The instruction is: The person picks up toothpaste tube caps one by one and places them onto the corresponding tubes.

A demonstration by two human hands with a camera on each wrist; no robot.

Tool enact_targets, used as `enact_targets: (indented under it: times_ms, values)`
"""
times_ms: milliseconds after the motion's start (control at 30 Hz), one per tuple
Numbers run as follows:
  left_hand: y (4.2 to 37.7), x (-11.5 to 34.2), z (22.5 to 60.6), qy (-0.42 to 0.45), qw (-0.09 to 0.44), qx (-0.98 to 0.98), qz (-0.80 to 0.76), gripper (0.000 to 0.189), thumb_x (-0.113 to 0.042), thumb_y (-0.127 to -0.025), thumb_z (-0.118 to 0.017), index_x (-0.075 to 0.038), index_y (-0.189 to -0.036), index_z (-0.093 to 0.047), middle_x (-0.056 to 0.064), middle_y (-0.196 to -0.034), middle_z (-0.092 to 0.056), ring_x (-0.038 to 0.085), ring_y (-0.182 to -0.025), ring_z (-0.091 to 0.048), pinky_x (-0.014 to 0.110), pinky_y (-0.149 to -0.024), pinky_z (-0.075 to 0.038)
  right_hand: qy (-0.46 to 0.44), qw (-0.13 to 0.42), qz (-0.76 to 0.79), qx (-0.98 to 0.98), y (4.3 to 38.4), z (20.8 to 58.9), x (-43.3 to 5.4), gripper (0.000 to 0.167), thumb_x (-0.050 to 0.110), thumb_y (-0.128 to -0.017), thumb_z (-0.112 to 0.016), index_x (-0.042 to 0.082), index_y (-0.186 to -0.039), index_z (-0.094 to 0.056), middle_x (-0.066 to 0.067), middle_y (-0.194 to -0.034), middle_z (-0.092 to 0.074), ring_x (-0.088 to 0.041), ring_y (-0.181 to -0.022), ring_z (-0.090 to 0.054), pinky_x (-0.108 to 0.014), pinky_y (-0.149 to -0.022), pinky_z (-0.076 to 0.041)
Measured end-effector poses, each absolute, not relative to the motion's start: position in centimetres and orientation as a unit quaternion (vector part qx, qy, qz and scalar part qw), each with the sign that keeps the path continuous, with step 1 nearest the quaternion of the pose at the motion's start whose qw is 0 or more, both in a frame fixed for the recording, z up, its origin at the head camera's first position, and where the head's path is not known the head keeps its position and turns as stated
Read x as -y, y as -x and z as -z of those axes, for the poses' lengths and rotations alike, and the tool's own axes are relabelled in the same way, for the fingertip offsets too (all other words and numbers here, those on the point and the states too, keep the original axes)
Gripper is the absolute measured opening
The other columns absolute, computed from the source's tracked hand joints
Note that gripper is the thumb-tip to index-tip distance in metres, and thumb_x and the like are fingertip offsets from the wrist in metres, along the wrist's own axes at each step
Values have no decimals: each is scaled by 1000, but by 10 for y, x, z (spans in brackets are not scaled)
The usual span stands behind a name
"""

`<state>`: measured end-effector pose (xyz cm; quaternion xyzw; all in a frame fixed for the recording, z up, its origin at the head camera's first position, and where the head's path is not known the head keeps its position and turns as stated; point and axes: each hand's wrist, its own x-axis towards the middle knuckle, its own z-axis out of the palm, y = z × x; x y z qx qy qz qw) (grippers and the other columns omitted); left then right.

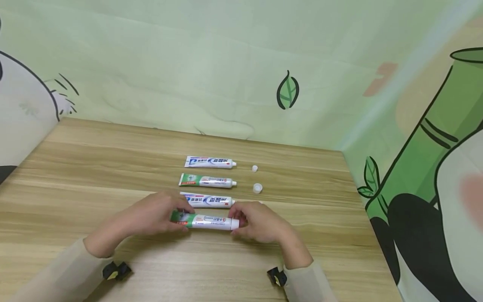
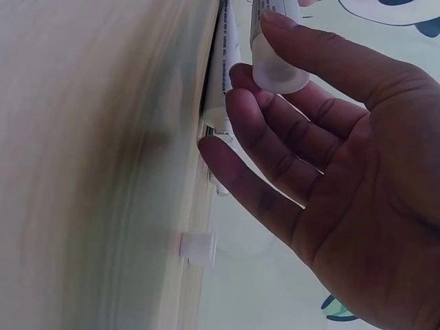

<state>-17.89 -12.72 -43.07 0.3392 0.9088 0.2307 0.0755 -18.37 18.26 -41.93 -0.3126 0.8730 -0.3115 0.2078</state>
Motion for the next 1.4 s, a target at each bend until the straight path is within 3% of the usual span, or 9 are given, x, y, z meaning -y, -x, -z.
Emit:
enact_targets:
  times_ms: [533,1400]
  values:
    - [177,127,431,-336,102,-911,-217,32,-38,-79,-90,-23,-105,-78,-10,-102,-72,5,-87,-60,31,-80,-52,317,212,288,-879,183,424,-179,28,16,-85,-86,18,-106,-67,8,-88,-64,-17,-82,-63,-25,-75,-53]
    - [174,126,434,-332,138,-912,-197,30,-36,-79,-90,-22,-102,-75,-15,-91,-65,4,-79,-54,30,-76,-49,332,203,249,-887,180,432,-173,30,20,-83,-87,19,-106,-67,10,-89,-62,-11,-83,-61,-24,-77,-52]
